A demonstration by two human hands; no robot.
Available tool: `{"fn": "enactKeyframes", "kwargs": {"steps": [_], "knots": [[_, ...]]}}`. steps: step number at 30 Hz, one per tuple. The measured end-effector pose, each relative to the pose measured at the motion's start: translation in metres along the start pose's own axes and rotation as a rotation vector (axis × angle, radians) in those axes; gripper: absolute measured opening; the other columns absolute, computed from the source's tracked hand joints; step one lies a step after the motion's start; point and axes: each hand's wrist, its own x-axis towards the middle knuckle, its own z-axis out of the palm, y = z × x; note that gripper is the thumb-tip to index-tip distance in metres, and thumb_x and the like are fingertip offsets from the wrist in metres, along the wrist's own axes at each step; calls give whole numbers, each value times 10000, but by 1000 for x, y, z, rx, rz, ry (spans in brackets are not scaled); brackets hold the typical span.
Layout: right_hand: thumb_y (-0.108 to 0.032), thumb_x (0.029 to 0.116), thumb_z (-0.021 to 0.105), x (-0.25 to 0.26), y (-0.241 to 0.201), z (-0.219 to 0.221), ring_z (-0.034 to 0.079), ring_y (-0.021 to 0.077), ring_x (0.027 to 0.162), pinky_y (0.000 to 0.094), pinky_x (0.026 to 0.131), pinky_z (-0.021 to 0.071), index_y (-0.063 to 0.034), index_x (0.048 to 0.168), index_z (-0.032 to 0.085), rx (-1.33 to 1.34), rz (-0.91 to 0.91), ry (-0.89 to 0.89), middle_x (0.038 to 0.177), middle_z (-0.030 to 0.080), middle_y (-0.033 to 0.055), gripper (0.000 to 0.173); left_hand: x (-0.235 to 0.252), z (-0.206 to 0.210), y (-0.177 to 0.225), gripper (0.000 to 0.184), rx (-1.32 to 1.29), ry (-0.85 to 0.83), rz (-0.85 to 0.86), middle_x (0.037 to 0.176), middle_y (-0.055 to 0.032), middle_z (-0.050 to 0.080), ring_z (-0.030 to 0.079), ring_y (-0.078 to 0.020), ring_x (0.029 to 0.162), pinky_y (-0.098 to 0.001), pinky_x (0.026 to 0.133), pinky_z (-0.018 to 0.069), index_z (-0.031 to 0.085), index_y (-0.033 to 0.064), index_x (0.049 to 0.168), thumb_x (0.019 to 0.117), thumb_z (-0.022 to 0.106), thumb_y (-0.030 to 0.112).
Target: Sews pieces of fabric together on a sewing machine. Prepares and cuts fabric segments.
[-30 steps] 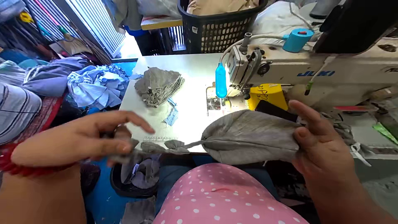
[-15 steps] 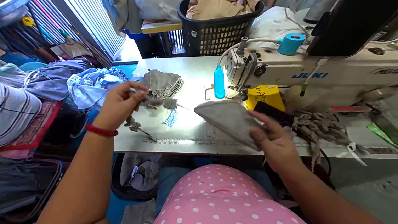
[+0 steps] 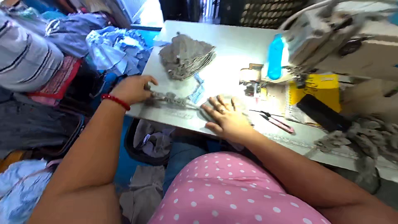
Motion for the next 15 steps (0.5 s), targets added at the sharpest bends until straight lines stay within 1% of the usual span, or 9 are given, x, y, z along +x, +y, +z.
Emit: {"fn": "enactKeyframes", "kwargs": {"steps": [1,2,4,6,8,10,12,14,15], "knots": [[-658,1019,320,9,0,3,187,368,1573,762,1177,59,-334,1596,387,-17,-4,-3,1679,310,94,666,-4,-6,-14,346,114,66,-30,1103,-283,701,642,-534,1073,-770,923,439,699,89,1258,915,722,49],[-676,1013,302,17,-1,4,191,367,1572,758,1180,64,-335,1598,382,-26,-10,-1,1681,306,94,682,-8,-10,-31,355,199,138,-51,1153,-319,678,605,-582,1129,-796,937,404,696,84,1261,910,703,29],[-688,1008,284,36,-3,6,188,370,1573,749,1184,68,-327,1599,384,-27,-21,11,1684,298,98,700,-19,-15,-70,521,245,248,-122,1306,-365,581,477,-637,1258,-834,959,341,621,88,1375,869,734,40],[-714,998,264,56,-3,6,179,381,1574,750,1185,70,-328,1598,384,-24,-18,-6,1689,285,100,724,-42,-9,-101,658,186,354,-219,1446,-347,486,389,-617,1359,-816,1025,309,532,108,1475,872,787,175],[-717,994,276,74,-5,6,198,397,1565,762,1178,62,-316,1596,391,-11,-9,-14,1685,294,107,733,-74,15,-117,600,32,535,-287,1453,-332,490,402,-555,1384,-724,1115,303,525,48,1463,922,717,224],[-722,992,269,86,-8,5,213,392,1562,766,1179,49,-318,1604,373,-14,11,-30,1685,293,105,741,-105,64,-119,488,-158,673,-435,1396,-326,537,496,-466,1333,-587,1122,388,520,-56,1404,1004,587,215],[-708,997,283,91,-12,4,237,405,1551,771,1175,45,-299,1607,371,-13,7,-7,1670,314,137,739,-124,133,-114,420,-365,651,-614,1301,-334,585,584,-428,1225,-529,1050,477,527,-123,1333,1051,510,187],[-648,1021,334,85,-16,0,252,427,1540,770,1176,69,-253,1593,405,-1,-39,71,1654,331,172,698,-134,220,-110,387,-530,420,-692,1253,-327,626,619,-444,1187,-570,1042,489,561,-127,1302,1070,510,178],[-595,1035,370,79,-18,-5,254,429,1538,751,1188,91,-216,1577,434,17,-74,113,1643,348,179,664,-136,263,-107,361,-552,283,-699,1241,-291,649,637,-424,1175,-574,1042,495,596,-89,1288,1066,531,188]]}}
